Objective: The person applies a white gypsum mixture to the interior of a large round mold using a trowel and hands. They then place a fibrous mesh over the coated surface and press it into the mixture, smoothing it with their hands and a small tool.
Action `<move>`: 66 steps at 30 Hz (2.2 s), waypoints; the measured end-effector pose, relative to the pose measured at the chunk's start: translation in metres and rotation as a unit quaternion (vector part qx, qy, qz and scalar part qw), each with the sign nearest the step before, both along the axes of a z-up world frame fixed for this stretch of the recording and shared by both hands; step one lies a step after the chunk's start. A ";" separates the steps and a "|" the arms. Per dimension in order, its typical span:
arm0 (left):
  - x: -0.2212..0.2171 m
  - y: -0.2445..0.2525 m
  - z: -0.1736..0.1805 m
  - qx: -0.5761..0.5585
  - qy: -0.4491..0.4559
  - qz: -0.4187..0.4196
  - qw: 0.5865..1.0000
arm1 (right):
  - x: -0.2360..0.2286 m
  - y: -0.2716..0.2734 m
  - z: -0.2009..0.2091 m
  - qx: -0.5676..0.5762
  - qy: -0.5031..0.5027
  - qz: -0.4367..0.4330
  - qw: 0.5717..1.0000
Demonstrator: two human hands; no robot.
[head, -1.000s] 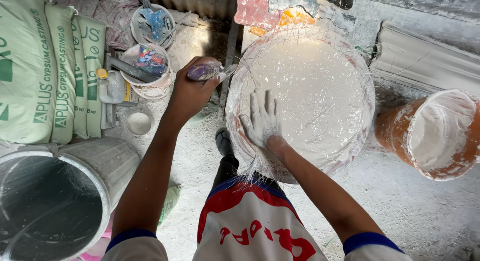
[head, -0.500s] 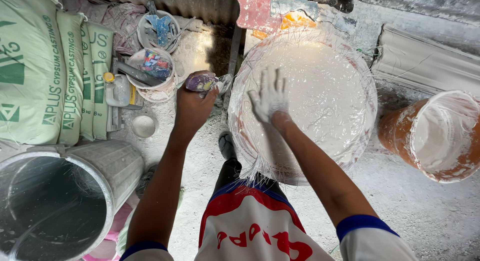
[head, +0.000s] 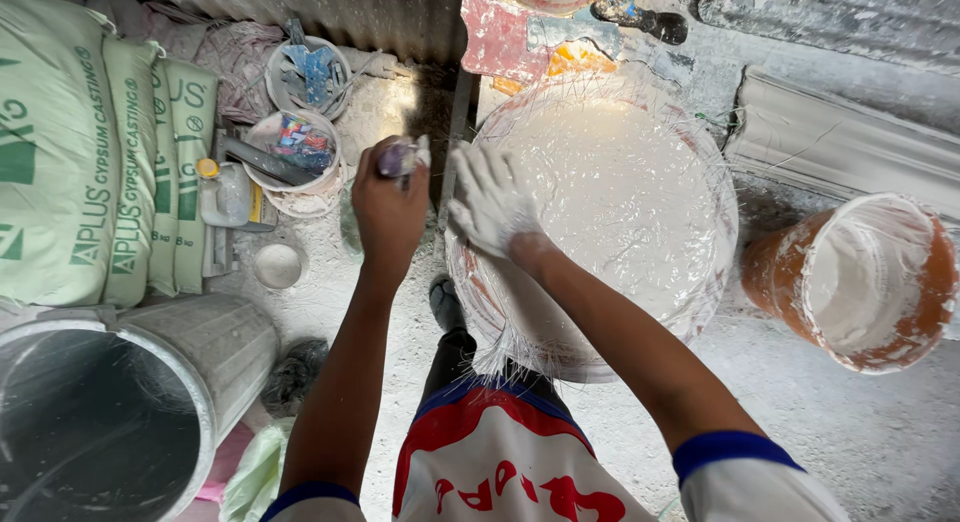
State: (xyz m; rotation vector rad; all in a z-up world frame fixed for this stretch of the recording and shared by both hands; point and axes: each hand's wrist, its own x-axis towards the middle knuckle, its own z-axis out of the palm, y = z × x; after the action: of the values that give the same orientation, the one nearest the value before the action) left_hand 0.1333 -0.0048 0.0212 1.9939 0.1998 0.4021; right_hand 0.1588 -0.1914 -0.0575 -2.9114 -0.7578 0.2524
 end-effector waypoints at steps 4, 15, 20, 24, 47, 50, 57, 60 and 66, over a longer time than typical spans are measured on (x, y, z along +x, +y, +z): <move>-0.013 0.017 0.012 -0.010 -0.009 0.017 1.000 | 0.043 0.020 0.003 -0.071 -0.049 -0.022 0.996; 0.042 -0.005 0.018 0.038 -0.011 -0.223 0.974 | -0.027 -0.039 0.010 -0.046 0.036 -0.108 0.992; 0.085 -0.069 0.004 0.190 0.107 -0.253 0.943 | -0.056 -0.055 0.019 -0.056 0.111 -0.162 0.979; 0.057 -0.112 -0.004 0.322 0.088 -0.248 0.910 | -0.072 -0.073 0.020 -0.069 0.125 -0.173 0.975; 0.034 -0.027 0.003 0.248 0.006 -0.518 0.819 | -0.010 -0.077 0.012 0.083 -0.001 -0.174 0.981; -0.006 -0.016 0.012 0.220 0.113 -0.553 0.796 | -0.005 -0.070 0.011 0.055 0.015 -0.153 0.987; -0.006 0.016 0.061 0.027 0.106 -0.314 0.943 | -0.010 -0.028 0.002 -0.008 0.050 0.021 0.998; -0.002 0.018 0.066 -0.059 0.126 -0.202 0.969 | -0.031 -0.033 0.001 -0.061 0.027 0.115 0.991; 0.002 -0.001 0.037 0.006 0.097 -0.110 0.989 | -0.052 -0.074 -0.005 -0.003 0.014 0.248 0.969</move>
State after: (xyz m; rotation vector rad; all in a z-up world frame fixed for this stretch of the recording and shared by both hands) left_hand 0.1355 -0.0058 0.0583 2.0411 0.0964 0.0674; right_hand 0.1068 -0.2654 -0.0621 -2.6648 -1.4730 0.3393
